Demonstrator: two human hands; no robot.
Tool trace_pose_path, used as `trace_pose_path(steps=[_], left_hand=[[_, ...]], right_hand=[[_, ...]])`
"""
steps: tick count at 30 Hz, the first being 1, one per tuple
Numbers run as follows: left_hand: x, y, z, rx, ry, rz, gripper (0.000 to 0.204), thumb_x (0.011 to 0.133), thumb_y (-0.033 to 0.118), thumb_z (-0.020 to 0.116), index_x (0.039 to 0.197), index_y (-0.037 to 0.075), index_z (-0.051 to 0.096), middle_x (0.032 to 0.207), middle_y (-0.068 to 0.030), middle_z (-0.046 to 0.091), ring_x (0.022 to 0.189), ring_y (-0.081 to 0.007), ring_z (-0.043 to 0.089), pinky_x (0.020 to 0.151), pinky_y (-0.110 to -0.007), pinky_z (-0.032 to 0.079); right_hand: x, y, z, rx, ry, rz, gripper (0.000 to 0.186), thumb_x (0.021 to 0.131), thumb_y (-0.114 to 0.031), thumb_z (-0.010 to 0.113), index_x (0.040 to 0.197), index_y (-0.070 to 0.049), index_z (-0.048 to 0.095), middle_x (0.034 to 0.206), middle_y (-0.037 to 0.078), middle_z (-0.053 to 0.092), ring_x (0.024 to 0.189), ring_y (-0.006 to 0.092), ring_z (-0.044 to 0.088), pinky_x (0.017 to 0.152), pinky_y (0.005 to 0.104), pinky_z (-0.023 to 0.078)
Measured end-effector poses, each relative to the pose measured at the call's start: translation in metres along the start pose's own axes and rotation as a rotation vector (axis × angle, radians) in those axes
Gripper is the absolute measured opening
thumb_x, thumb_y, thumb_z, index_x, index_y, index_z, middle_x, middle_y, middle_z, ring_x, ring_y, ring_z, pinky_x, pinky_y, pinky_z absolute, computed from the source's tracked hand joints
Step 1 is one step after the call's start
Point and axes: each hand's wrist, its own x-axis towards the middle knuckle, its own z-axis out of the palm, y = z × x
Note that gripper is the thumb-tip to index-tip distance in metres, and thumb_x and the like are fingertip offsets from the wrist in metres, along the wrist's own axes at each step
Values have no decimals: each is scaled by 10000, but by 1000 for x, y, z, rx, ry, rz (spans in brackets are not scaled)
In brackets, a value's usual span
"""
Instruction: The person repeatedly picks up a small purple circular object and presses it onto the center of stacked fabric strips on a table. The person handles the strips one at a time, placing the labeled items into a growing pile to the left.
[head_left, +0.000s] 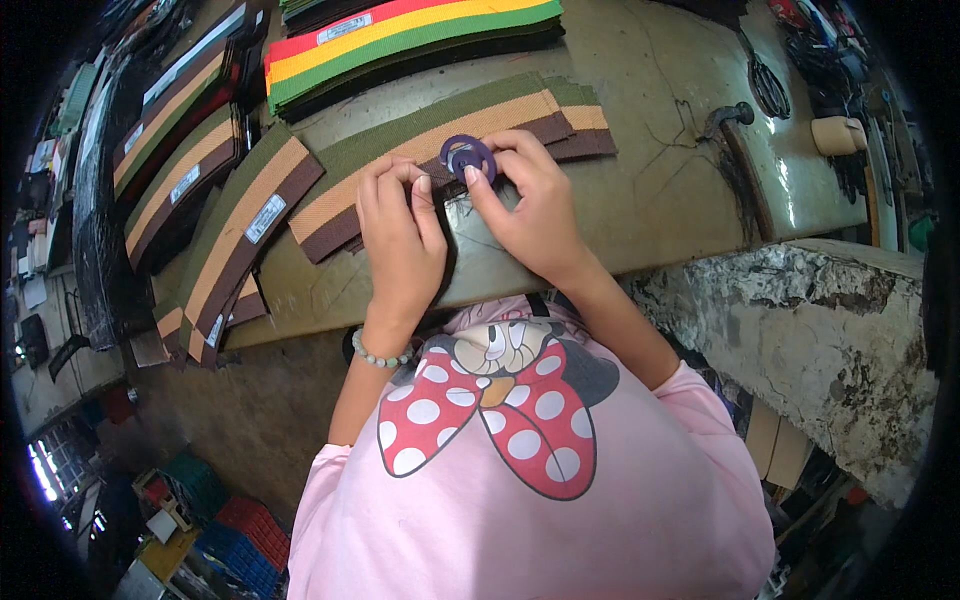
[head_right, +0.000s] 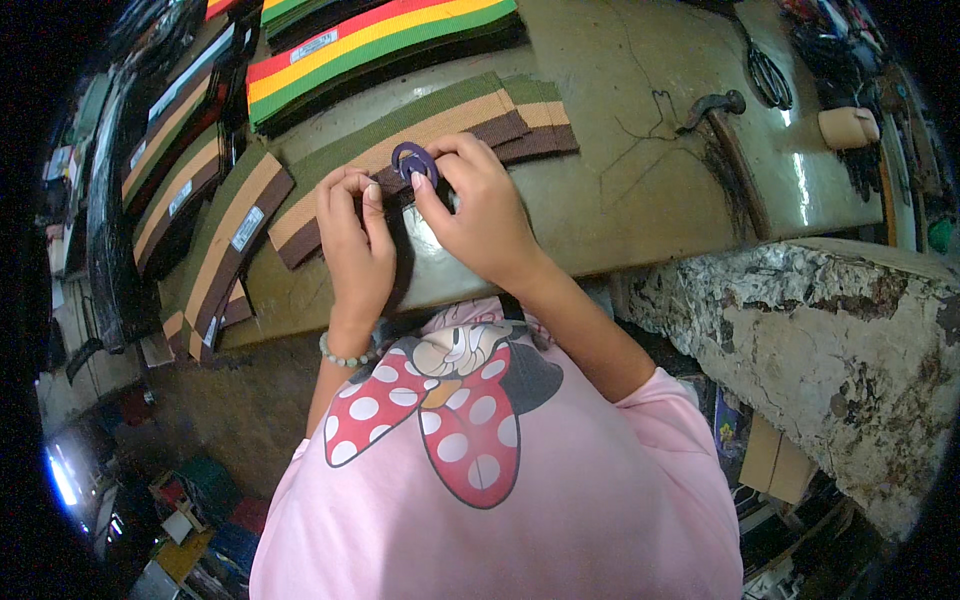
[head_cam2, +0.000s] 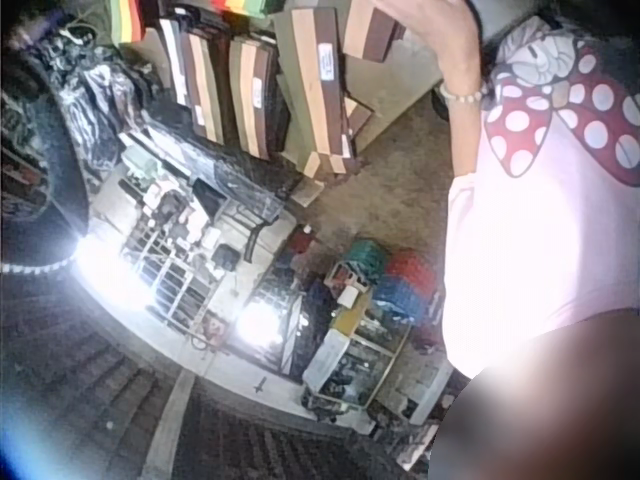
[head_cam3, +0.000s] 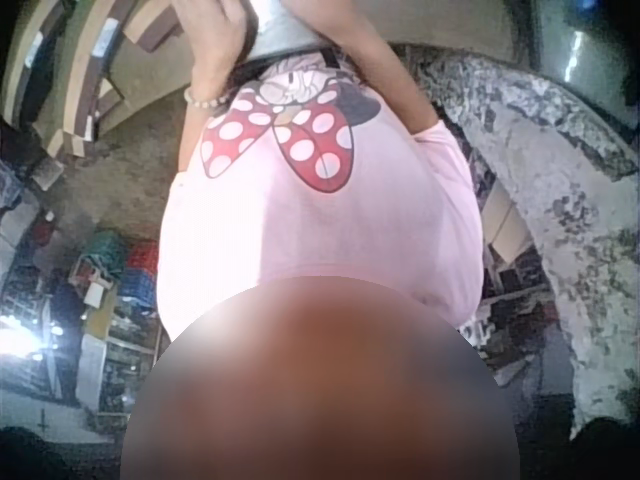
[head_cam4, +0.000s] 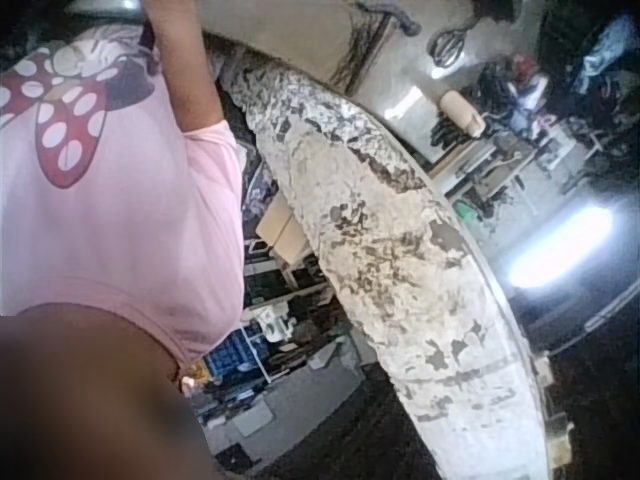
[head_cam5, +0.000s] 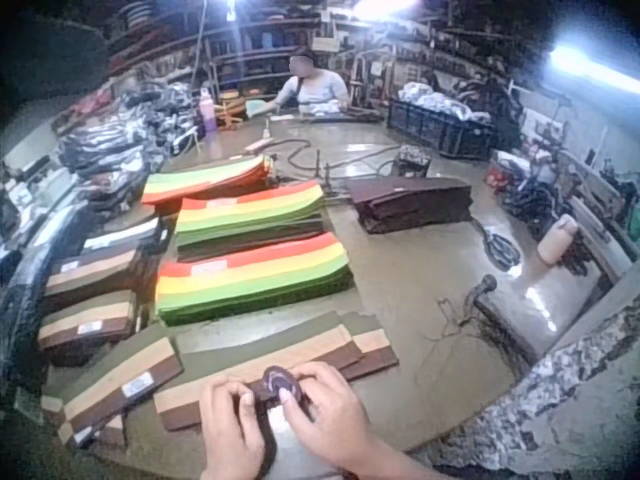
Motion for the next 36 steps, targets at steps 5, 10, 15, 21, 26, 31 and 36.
trace_pose_path(steps=[5,10,15,21,26,31,36], left_hand=[[-13,25,8,-9,-144,209,110,900,55,616,982,-8,577,1122,-193,587,1060,-388,555,933,-483,438],[-28,54,23,-331,-538,397,248,858,45,682,1105,34,665,1179,-174,643,1150,-371,589,1010,-441,466],[-11,6,-44,-97,-201,115,255,814,49,740,1065,27,704,1159,-145,635,1051,-311,615,914,-411,507],[-13,-25,-86,127,-102,-88,277,772,48,788,1040,17,726,1115,-122,651,1005,-280,631,863,-381,517],[-23,-21,-74,177,-11,13,138,800,23,752,931,22,709,1045,-115,655,1005,-317,637,861,-411,512],[-29,-17,-66,166,44,-61,101,840,17,724,937,1,699,1038,-130,650,1007,-313,653,877,-401,516],[-32,-22,-65,85,74,-72,99,832,20,722,924,6,686,1008,-129,630,1059,-355,634,904,-443,506]], right_hand=[[-4,13,-29,552,136,510,195,1017,-136,592,1082,43,634,1027,99,689,924,140,659,845,258,538],[-11,17,-78,538,450,531,278,1057,-170,507,1206,59,559,1122,153,672,994,207,689,907,322,574],[-44,-9,-62,713,-39,566,256,1063,-168,487,1223,15,565,1166,124,661,1055,174,653,956,314,521],[-30,0,-75,-164,127,694,224,1001,-215,614,1012,8,627,858,16,592,787,100,516,704,268,444],[-7,-7,-50,-14,212,189,244,962,-158,641,1115,31,656,1038,116,663,922,210,625,864,327,488],[10,-31,12,150,-228,-11,250,920,-111,655,1101,61,655,1114,179,656,1096,307,633,968,368,481],[11,-32,35,110,-352,-114,158,897,-96,669,964,45,646,1230,178,637,1290,379,522,1081,439,396]])
